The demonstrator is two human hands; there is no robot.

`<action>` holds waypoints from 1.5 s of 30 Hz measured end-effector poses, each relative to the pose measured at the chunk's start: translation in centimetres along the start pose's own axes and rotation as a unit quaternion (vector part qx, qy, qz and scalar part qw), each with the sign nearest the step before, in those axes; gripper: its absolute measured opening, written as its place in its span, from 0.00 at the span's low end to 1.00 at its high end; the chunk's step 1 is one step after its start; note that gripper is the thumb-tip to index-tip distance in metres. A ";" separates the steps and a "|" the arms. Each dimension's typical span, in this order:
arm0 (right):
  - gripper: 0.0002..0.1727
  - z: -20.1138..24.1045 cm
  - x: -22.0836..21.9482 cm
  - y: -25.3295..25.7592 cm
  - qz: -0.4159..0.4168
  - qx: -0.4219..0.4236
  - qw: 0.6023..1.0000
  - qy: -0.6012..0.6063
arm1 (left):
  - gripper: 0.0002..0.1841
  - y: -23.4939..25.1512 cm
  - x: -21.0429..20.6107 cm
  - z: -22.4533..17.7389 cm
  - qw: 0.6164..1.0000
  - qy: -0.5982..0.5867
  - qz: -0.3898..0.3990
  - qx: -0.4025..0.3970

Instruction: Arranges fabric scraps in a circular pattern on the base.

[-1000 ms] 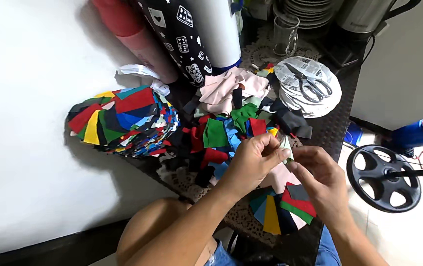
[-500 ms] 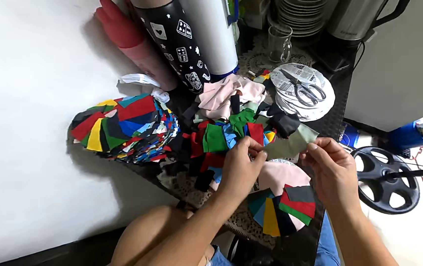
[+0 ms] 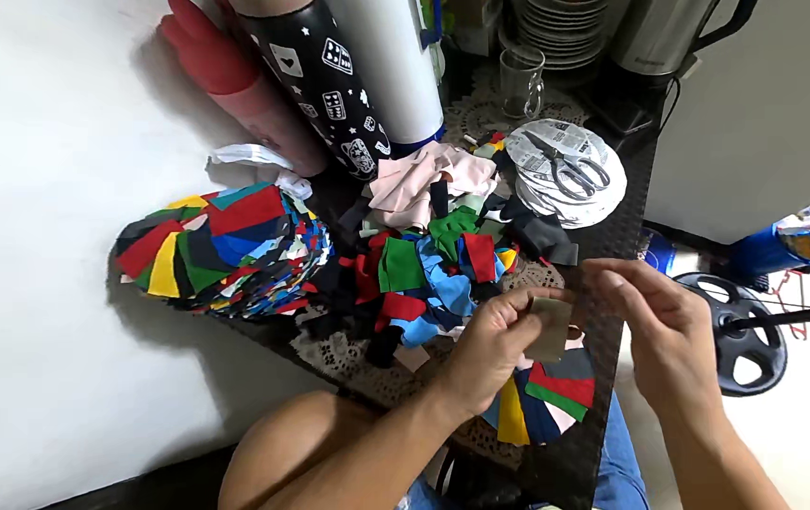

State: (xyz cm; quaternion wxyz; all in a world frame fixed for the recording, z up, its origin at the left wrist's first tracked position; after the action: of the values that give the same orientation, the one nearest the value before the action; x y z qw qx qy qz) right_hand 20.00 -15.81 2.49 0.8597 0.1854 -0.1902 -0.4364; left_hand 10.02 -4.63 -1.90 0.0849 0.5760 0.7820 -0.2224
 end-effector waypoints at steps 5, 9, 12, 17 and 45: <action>0.26 -4.2 -0.1 -2.0 0.112 -0.198 0.962 0.152 | 0.16 -0.2 -0.6 0.5 0.997 -0.001 0.052 0.064; 0.15 -4.0 -1.0 -3.2 0.161 -0.222 0.942 0.193 | 0.18 0.1 -0.3 0.7 0.996 0.043 0.023 0.080; 0.08 -3.7 -1.5 -3.2 0.164 -0.220 0.946 0.173 | 0.20 0.2 -0.4 0.7 0.993 0.080 0.003 0.090; 0.09 -4.0 -1.5 -2.0 0.111 -0.205 0.959 0.159 | 0.28 0.3 -0.7 1.3 0.989 0.074 0.041 0.119; 0.24 -14.1 -1.9 20.4 0.237 -0.186 0.809 -0.505 | 0.20 -0.4 6.9 -5.2 0.987 0.090 -0.097 -0.092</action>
State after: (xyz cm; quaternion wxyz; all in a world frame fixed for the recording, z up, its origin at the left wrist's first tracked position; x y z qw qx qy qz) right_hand 39.75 -0.87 0.00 0.7368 -0.2752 -0.5512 -0.2785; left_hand 8.07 3.58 0.13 0.0448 0.5044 0.8561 -0.1037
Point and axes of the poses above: each hand's wrist, its own y-axis towards the middle knuckle, its own x-axis out of the back of the hand, z = x × y, the point moved 9 cm from there along y, towards the middle knuckle, and after that the axes turned 10 degrees about x, right-handed, at the moved point
